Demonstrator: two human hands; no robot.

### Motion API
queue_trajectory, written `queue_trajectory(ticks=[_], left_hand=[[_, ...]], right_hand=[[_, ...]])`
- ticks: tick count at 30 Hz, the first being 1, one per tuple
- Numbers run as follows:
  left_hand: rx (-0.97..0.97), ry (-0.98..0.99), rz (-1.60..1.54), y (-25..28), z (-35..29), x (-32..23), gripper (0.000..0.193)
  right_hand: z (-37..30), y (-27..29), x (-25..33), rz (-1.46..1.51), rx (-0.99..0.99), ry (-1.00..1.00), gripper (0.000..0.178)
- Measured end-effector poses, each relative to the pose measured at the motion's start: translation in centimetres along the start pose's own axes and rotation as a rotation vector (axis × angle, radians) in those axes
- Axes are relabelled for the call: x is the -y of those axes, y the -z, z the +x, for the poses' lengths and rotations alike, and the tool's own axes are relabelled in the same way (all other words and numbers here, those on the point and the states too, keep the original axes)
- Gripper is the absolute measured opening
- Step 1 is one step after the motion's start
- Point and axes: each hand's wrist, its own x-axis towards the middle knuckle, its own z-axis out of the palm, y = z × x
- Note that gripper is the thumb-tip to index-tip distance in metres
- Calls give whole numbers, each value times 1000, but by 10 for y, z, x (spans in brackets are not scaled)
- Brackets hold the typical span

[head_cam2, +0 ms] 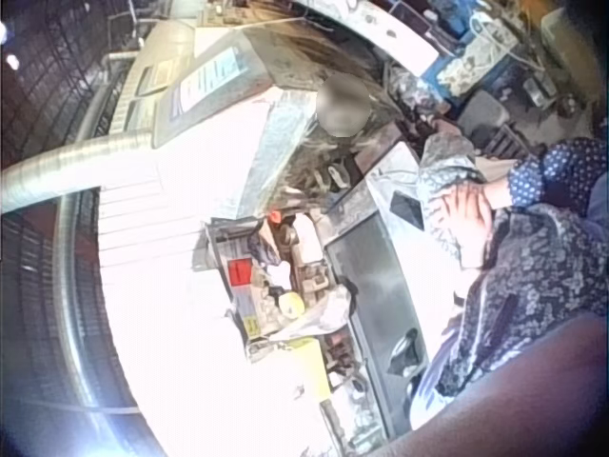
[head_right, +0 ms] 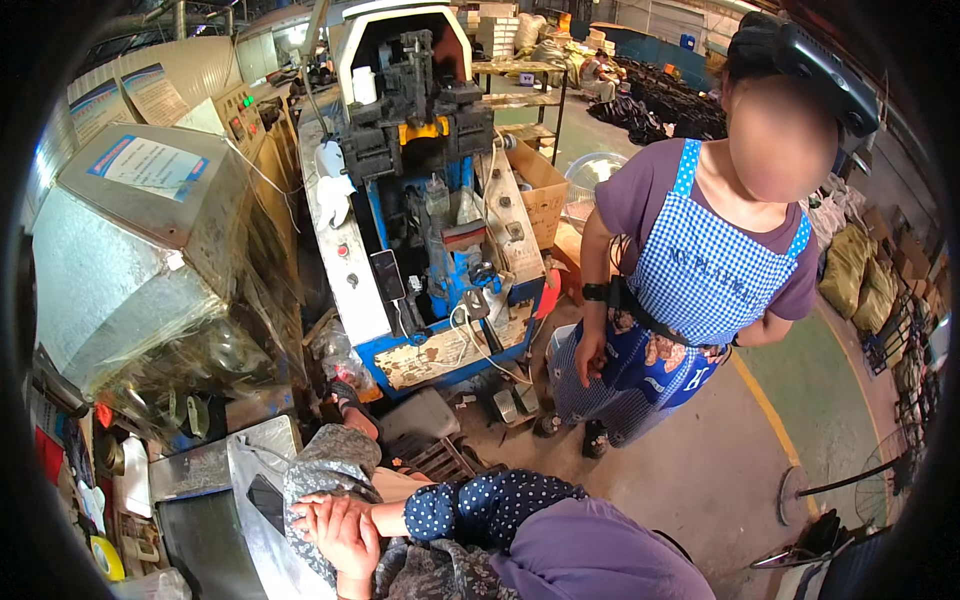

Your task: Manually fitting and inspecting components on a shoe during the manufacturing process.

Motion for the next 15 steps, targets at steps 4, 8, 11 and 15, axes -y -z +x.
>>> queue_trajectory(ticks=[4, 8, 11, 15], left_hand=[[11, 7, -3, 1, 2, -1, 33], [6, 0, 15, 3, 3, -2, 33], [3, -2, 11, 2, 2, -1, 33], [-3, 6, -6, 1, 2, 0, 34]], right_hand=[[1, -2, 0, -6, -3, 2, 35], [4, -6, 1, -3, -3, 3, 35], [6, -10, -1, -5, -4, 3, 35], [7, -13, -2, -2, 4, 11, 35]])
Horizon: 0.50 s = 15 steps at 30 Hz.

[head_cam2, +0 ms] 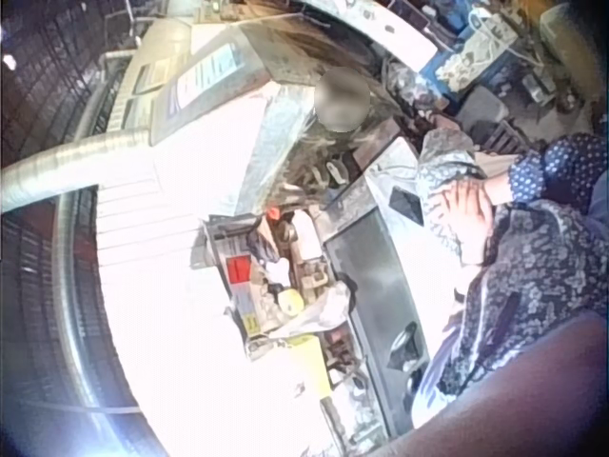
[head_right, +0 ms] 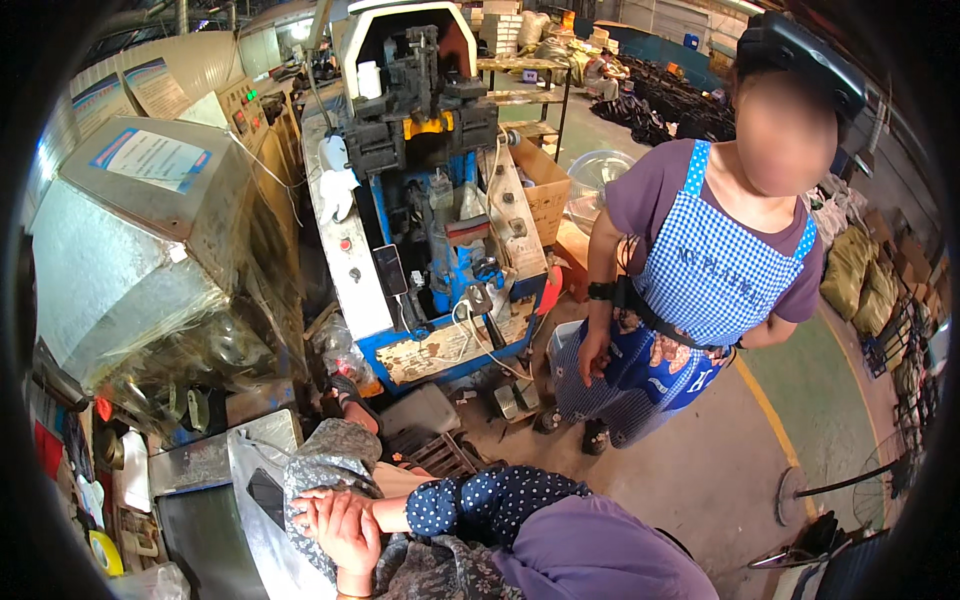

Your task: Manually fitting and inspecting components on a shoe during the manufacturing process.

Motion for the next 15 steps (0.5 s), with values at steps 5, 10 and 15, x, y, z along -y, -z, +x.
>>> queue_trajectory(ticks=[5, 10, 15], left_hand=[[4, -9, 14, 0, 1, 1, 32], [20, 23, -20, -1, -2, 2, 30], [44, 37, -21, -6, 0, 5, 29]], right_hand=[[4, -2, 2, 0, -4, 0, 36], [4, -2, 0, -6, -11, 6, 36], [3, -2, -3, -20, -11, 3, 37]])
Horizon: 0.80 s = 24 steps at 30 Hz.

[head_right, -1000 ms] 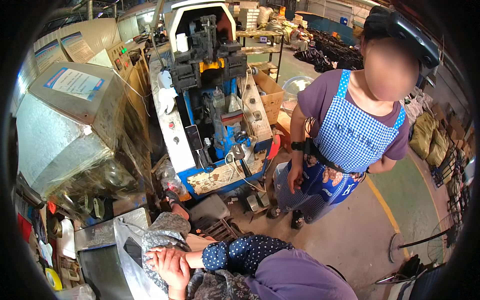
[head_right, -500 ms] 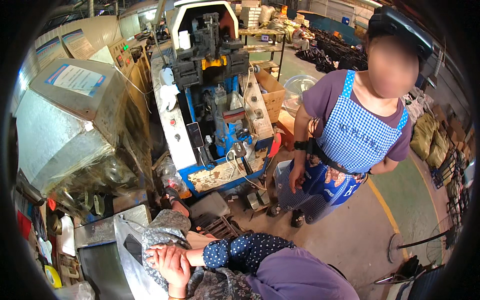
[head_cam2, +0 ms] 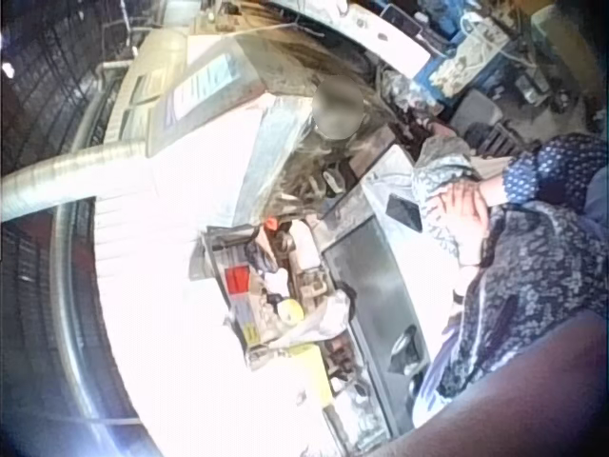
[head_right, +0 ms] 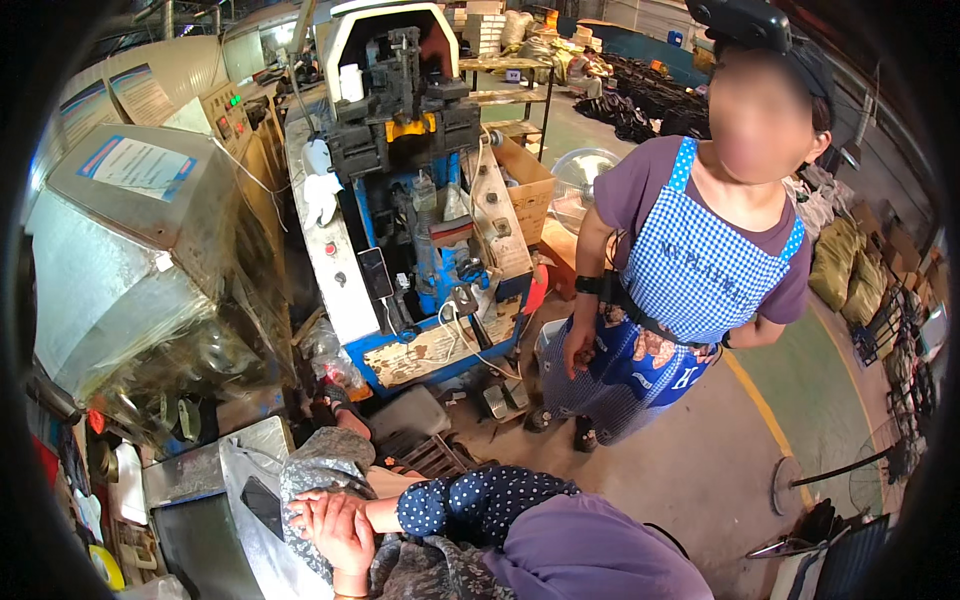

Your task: Manually fitting and inspecting components on a shoe during the manufacturing process.

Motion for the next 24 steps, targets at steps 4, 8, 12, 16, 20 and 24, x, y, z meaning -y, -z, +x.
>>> queue_trajectory(ticks=[4, 8, 12, 16, 20, 24], left_hand=[[10, -5, -100, 10, 7, -1, 26], [-36, 386, -623, 42, -19, 18, 12], [-266, 881, -270, 85, -111, 73, 34], [-191, 1213, 303, 126, -231, 129, 53], [-226, 1466, 776, 169, -338, 166, 68], [-781, 1984, 485, 206, -433, 212, 102]], right_hand=[[11, 5, 7, -19, -2, 24, 37], [25, 14, 5, -183, -56, 130, 37], [19, 13, 1, -155, 179, 18, 23], [21, 4, 6, -395, 268, 69, 26], [39, -4, 16, -327, 176, 130, 25], [41, 0, 12, -375, 266, 134, 25]])
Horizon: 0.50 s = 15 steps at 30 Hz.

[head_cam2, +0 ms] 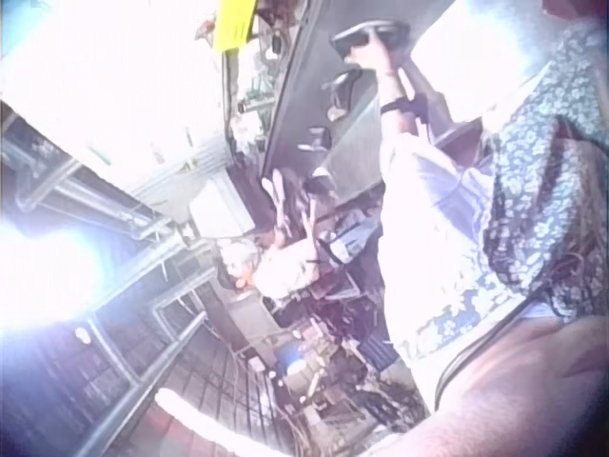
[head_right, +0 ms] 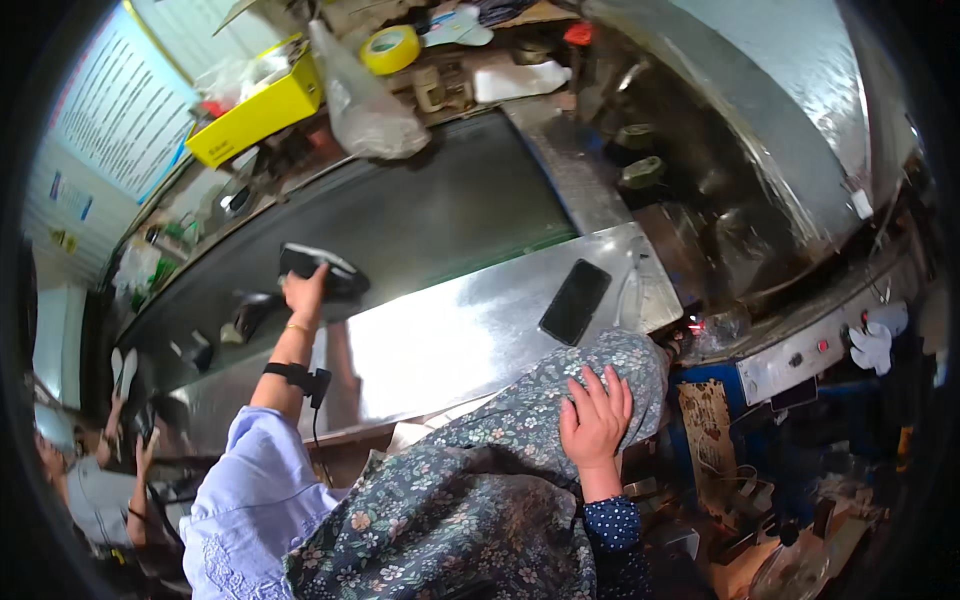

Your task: Manually fitting and inspecting components on a shoe during the manufacturing process.

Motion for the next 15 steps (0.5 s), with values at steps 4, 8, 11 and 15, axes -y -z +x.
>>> queue_trajectory(ticks=[4, 8, 11, 15], left_hand=[[441, 272, -518, -46, 50, 8, 115], [623, 67, -665, -70, 17, -92, 110], [733, -163, -656, -53, -59, -198, 107], [991, -482, -600, -5, -181, -265, 103]], right_hand=[[-6, -8, -4, 44, -15, -35, 25], [-5, -6, -4, 139, -162, -36, 22], [-7, 5, -7, 159, -178, -40, 24], [1, 12, -11, 241, -21, -87, 24]])
